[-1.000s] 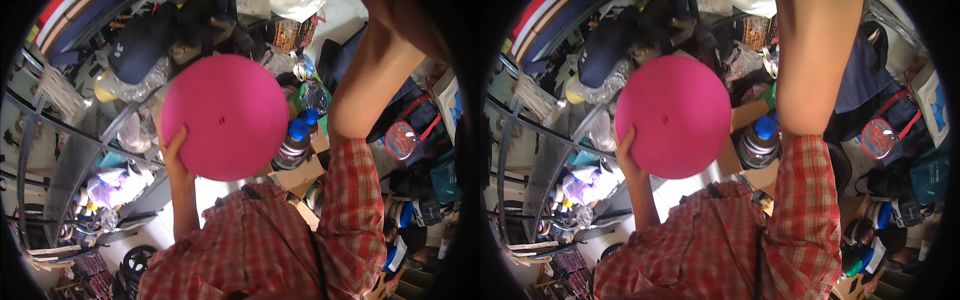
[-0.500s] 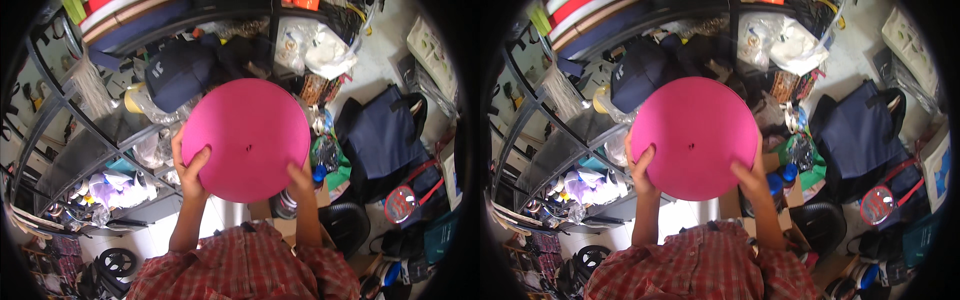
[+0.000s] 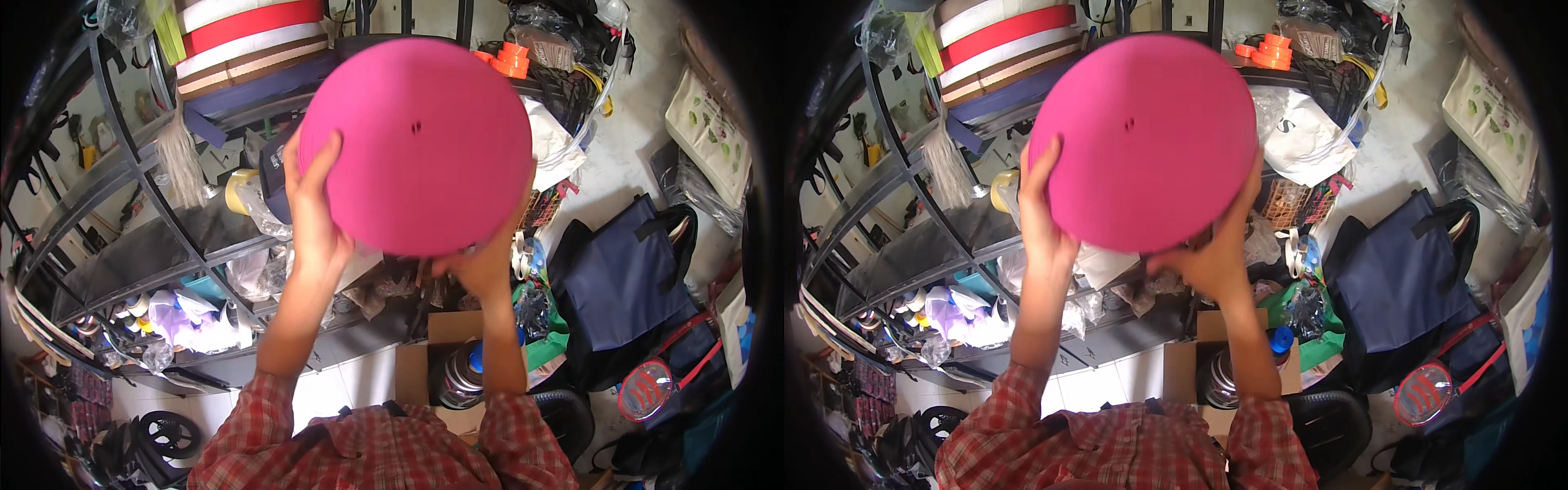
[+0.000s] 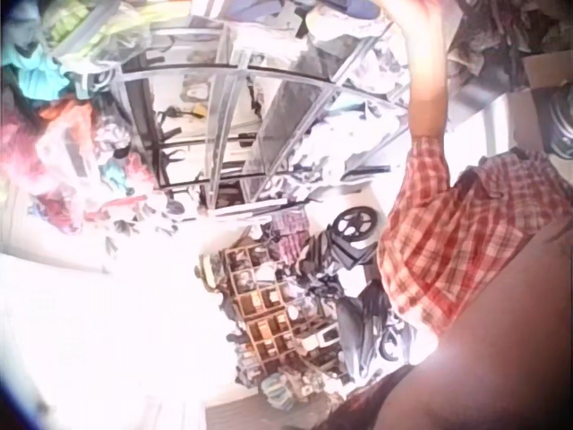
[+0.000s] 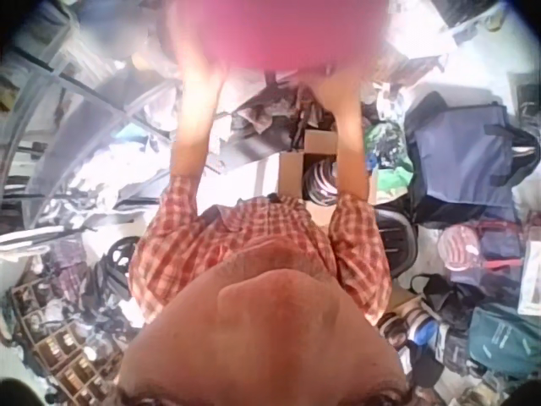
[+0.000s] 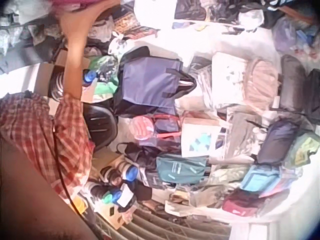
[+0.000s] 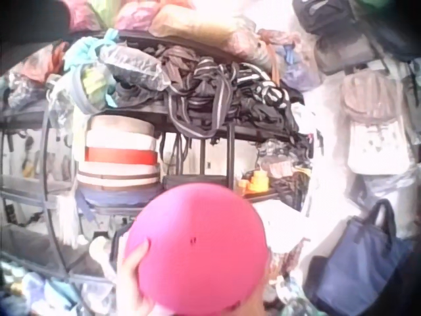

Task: The person picks up several large rolls of fabric webbing from a cardboard box one at a time and places them onto a metal storage rack.

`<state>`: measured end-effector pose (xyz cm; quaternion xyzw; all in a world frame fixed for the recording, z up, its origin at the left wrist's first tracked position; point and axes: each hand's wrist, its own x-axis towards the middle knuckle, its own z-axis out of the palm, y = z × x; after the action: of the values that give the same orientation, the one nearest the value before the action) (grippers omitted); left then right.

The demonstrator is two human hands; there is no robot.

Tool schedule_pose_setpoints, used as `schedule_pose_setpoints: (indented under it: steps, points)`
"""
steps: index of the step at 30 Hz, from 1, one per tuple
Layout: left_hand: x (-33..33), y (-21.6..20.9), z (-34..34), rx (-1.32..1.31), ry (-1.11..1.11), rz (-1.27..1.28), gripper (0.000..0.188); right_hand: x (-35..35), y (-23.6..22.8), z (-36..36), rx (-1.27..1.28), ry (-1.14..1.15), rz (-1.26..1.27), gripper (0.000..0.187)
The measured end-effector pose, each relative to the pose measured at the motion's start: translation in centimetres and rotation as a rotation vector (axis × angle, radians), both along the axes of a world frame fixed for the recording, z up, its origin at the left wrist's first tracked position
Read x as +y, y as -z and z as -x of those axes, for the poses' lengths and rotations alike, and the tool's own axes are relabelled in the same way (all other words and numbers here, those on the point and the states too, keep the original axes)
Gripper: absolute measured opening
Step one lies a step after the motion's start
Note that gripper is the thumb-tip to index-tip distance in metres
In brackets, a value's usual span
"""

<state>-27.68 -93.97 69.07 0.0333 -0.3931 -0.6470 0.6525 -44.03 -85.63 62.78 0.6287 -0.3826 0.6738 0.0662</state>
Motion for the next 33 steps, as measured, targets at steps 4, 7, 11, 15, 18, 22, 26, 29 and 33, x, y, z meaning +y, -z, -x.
schedule_pose_setpoints:
  steps: [4,7,11,15,18,22,26,29,33]
  points:
    - [-2.6,-3.7,3.6,0.017,-0.045,0.048,0.052,-3.1,-5.4,3.3,-0.036,-0.041,0.090,0.138]
    - [-6.9,-5.3,4.4,0.021,-0.099,0.114,0.053,-8.9,-7.1,5.6,-0.104,-0.236,0.158,0.129]
    - [-11.0,-8.9,6.8,0.001,-0.167,0.128,0.041,-11.8,-10.5,7.8,-0.062,-0.233,0.195,0.113]
    - [-12.1,-11.6,7.7,-0.177,-0.250,0.120,0.046,-16.2,-11.1,10.3,-0.047,-0.097,0.183,0.098]
    - [-14.8,-12.1,8.0,-0.282,-0.134,0.110,0.046,-18.4,-12.4,11.0,-0.101,0.064,0.134,0.085]
    - [-15.6,-11.7,6.1,-0.603,-0.081,0.131,0.061,-18.3,-13.7,11.1,-0.120,0.230,0.109,0.085]
    - [-13.0,-10.9,5.3,-0.875,-0.253,0.230,0.076,-18.9,-13.4,12.8,-0.077,0.303,0.093,0.084]
    - [-13.6,-11.2,5.3,-1.089,-0.468,0.350,0.079,-19.7,-13.6,13.4,-0.100,0.271,0.089,0.081]
    - [-14.3,-12.1,5.6,-1.139,-0.399,0.389,0.080,-20.2,-14.3,13.3,-0.067,0.395,0.138,0.071]
